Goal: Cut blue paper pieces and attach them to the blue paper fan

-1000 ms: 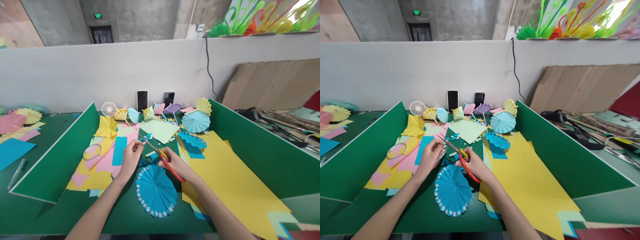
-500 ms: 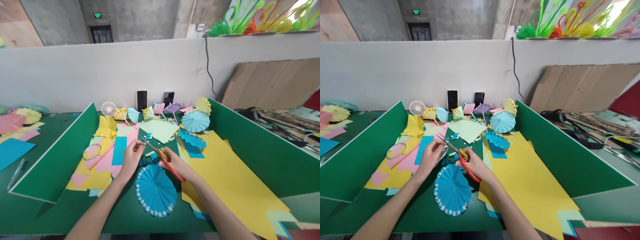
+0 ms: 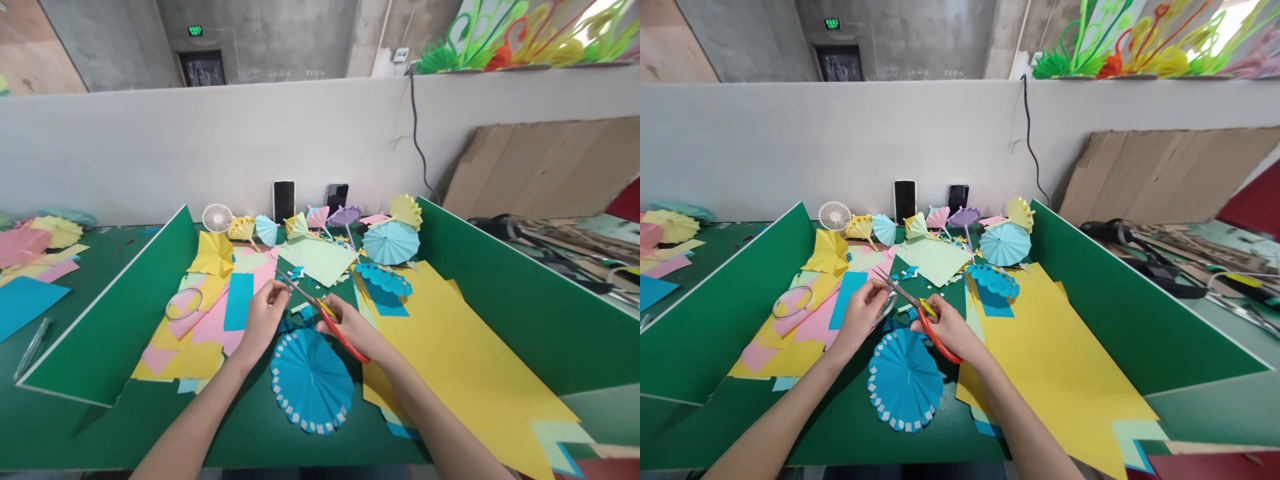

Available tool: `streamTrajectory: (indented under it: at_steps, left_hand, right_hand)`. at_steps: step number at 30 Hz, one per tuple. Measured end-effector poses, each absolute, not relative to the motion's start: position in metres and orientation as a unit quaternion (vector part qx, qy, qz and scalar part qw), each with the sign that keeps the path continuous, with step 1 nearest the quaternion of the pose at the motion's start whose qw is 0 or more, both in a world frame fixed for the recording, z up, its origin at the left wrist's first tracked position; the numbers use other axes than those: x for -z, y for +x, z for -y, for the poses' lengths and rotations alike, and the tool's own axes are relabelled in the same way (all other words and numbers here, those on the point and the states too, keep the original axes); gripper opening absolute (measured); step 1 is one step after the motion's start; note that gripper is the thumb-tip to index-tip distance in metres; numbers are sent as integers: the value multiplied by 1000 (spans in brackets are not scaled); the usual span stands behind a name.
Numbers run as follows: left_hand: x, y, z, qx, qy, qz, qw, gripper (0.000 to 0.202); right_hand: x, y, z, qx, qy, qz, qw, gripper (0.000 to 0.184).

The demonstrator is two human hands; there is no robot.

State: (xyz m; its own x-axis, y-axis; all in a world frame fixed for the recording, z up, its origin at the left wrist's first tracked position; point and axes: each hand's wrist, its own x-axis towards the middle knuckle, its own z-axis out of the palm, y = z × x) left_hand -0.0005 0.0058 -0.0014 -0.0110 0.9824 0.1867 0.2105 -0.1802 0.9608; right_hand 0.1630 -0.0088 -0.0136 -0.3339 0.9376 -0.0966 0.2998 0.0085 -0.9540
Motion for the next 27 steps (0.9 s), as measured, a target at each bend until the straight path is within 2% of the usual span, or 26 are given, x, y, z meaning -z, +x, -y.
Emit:
streamTrajectory:
  at_steps: [9, 13, 17, 19, 23, 27]
  left_hand:
    - [0, -1, -5, -481, 588, -516, 395, 17]
    - [-2, -1, -3, -486, 598, -513, 378, 17]
    - [0, -2, -3, -511, 582, -525, 352, 15]
    - [1, -3, -4, -536, 567, -529, 333, 15]
    - [1, -4, -6, -558, 550, -525, 332, 15]
    - [2, -3, -7, -554, 547, -527, 340, 16]
  right_hand:
    - [11, 161, 8, -436, -535, 645, 329, 39]
    - [13, 167, 3, -325, -605, 651, 323, 36]
    - [14, 175, -3, -158, -687, 669, 234, 34]
    - [15, 178, -4, -112, -689, 693, 179, 35]
    - [23, 183, -5, -100, -660, 738, 102, 30]
    - [29, 190, -5, -115, -644, 747, 122, 33]
